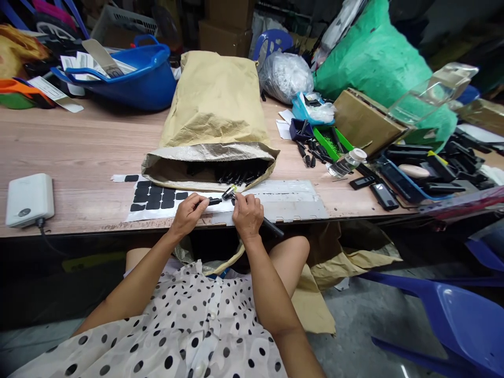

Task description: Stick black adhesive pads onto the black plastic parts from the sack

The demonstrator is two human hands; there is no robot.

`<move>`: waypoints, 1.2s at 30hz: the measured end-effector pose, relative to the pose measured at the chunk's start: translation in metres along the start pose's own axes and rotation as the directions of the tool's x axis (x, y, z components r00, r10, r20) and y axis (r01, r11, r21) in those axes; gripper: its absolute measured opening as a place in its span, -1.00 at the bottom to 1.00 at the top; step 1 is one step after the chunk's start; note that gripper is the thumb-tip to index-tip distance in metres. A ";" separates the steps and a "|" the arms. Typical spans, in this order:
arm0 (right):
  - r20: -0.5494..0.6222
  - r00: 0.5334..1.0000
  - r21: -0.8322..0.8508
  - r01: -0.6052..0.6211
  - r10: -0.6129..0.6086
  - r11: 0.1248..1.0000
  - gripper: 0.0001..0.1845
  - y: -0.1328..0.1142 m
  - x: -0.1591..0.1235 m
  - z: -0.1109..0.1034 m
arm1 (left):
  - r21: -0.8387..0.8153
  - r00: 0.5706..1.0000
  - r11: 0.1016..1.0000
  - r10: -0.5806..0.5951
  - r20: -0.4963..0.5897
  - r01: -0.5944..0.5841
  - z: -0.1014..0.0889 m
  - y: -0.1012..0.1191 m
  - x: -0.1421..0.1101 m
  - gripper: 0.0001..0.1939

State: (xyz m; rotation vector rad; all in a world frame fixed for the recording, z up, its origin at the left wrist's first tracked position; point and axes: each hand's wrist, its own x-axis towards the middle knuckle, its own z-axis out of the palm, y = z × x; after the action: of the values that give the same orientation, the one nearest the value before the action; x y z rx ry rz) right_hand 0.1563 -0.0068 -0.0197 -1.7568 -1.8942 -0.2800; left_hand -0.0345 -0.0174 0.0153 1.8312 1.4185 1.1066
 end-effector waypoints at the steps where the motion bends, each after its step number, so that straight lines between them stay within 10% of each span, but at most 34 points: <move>1: -0.003 1.000 0.001 0.002 -0.002 1.000 -0.73 0.000 0.000 0.000 | -0.015 0.999 1.000 0.023 0.025 -0.023 -0.001 0.003 -0.007 -0.70; 7: -0.014 1.000 0.004 -0.001 0.001 1.000 -0.71 -0.002 0.000 0.001 | 0.032 0.924 0.992 0.104 0.368 -0.125 0.005 0.007 -0.067 -0.70; 14: -0.002 1.000 0.010 -0.005 0.005 1.000 -0.71 -0.001 0.000 0.002 | 0.683 0.763 0.719 -0.513 0.394 0.131 0.015 -0.027 -0.084 -0.76; 20: -0.012 1.000 0.003 -0.007 0.007 1.000 -0.72 -0.001 0.000 0.003 | 0.362 0.834 0.930 -0.250 0.491 0.066 0.003 0.005 -0.061 -0.84; 24: -0.022 1.000 -0.020 -0.003 0.002 1.000 -0.73 -0.001 0.000 0.003 | 0.239 0.989 0.967 -0.116 0.088 0.092 -0.005 0.022 0.002 -0.75; 28: -0.024 1.000 -0.031 0.010 -0.010 0.999 -0.73 -0.001 0.000 0.002 | 0.329 0.891 0.868 -0.235 -0.389 0.373 -0.012 0.002 0.077 -0.80; 32: -0.011 1.000 -0.032 0.018 -0.018 0.999 -0.72 -0.002 0.000 0.003 | 0.368 0.783 0.698 -0.480 -0.396 0.614 -0.014 -0.023 0.110 -0.79; 36: -0.005 1.000 -0.035 0.003 -0.003 0.999 -0.72 -0.003 0.000 0.003 | 0.384 0.782 0.684 -0.498 -0.376 0.620 -0.017 -0.032 0.109 -0.79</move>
State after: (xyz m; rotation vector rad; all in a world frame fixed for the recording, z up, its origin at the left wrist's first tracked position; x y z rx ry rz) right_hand 0.1525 -0.0056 -0.0216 -1.7743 -1.8988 -0.3201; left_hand -0.0548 0.0951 0.0262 1.3823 2.3897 0.6863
